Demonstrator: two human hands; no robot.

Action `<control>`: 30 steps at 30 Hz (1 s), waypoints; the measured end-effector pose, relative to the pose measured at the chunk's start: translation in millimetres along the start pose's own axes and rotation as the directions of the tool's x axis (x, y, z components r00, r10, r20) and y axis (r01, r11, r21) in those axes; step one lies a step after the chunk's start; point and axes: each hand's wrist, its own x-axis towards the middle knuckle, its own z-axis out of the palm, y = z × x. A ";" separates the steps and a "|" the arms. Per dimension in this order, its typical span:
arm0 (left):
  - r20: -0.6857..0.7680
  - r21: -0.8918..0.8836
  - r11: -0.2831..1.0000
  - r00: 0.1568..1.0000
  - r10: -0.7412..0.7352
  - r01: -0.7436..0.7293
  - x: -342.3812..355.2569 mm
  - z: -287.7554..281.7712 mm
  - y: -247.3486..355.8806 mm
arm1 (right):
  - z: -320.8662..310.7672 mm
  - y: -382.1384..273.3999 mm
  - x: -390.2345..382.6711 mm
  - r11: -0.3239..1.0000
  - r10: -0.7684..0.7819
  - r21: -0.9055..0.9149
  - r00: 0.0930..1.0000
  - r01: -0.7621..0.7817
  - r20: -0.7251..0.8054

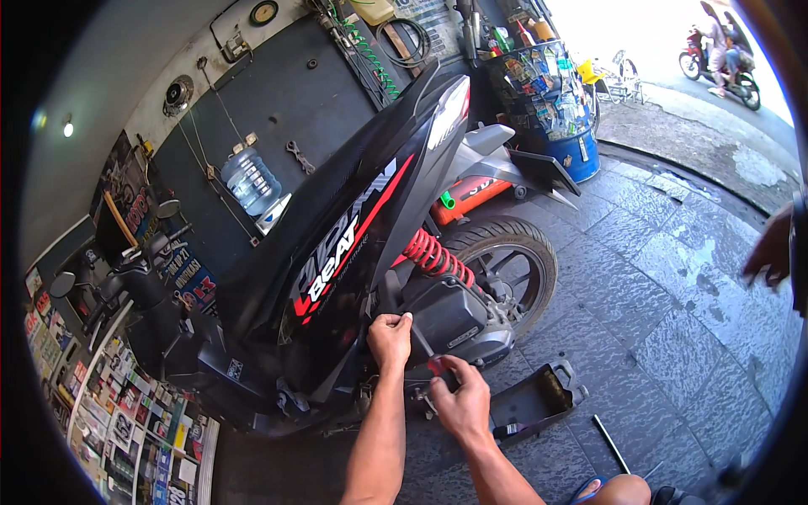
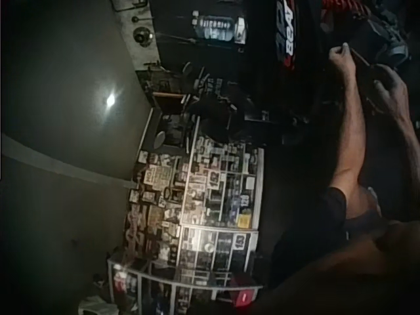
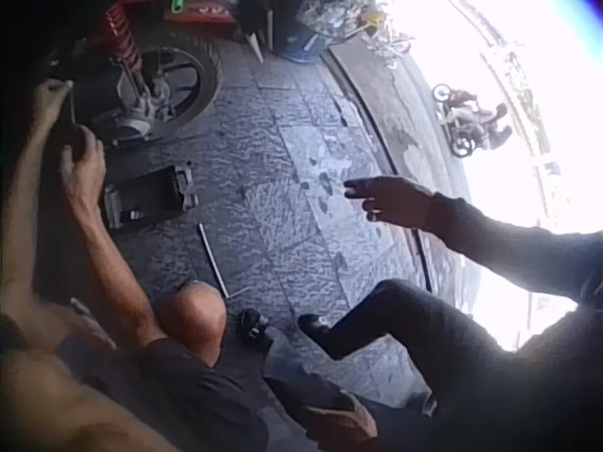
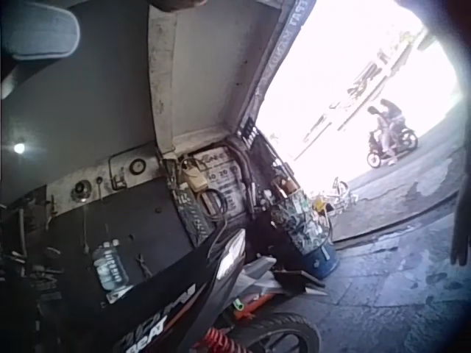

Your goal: The person removes screws from a black plastic cover on a motorcycle using a screwdriver and then uses a T-handle wrench to loosen bolts on the same component before pulling the cover away from the housing.

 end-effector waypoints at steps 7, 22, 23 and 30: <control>0.014 0.048 0.998 0.999 0.034 -0.035 -4.7 -4.7 4.0 | -36.4 -6.9 42.0 0.987 0.128 0.116 0.983 -0.113 -0.129; -0.019 0.098 0.982 0.987 0.162 -0.159 -11.4 -7.2 14.5 | -34.9 -8.8 46.9 0.990 0.131 0.074 0.986 -0.124 -0.107; -0.020 0.084 0.985 0.988 0.153 -0.151 -13.3 -7.0 18.0 | -34.6 -9.1 48.0 0.990 0.136 0.052 0.985 -0.131 -0.107; -0.027 0.094 0.976 0.980 0.199 -0.196 -10.0 -10.0 9.0 | -30.2 3.9 47.5 0.993 0.072 0.103 0.987 -0.058 -0.142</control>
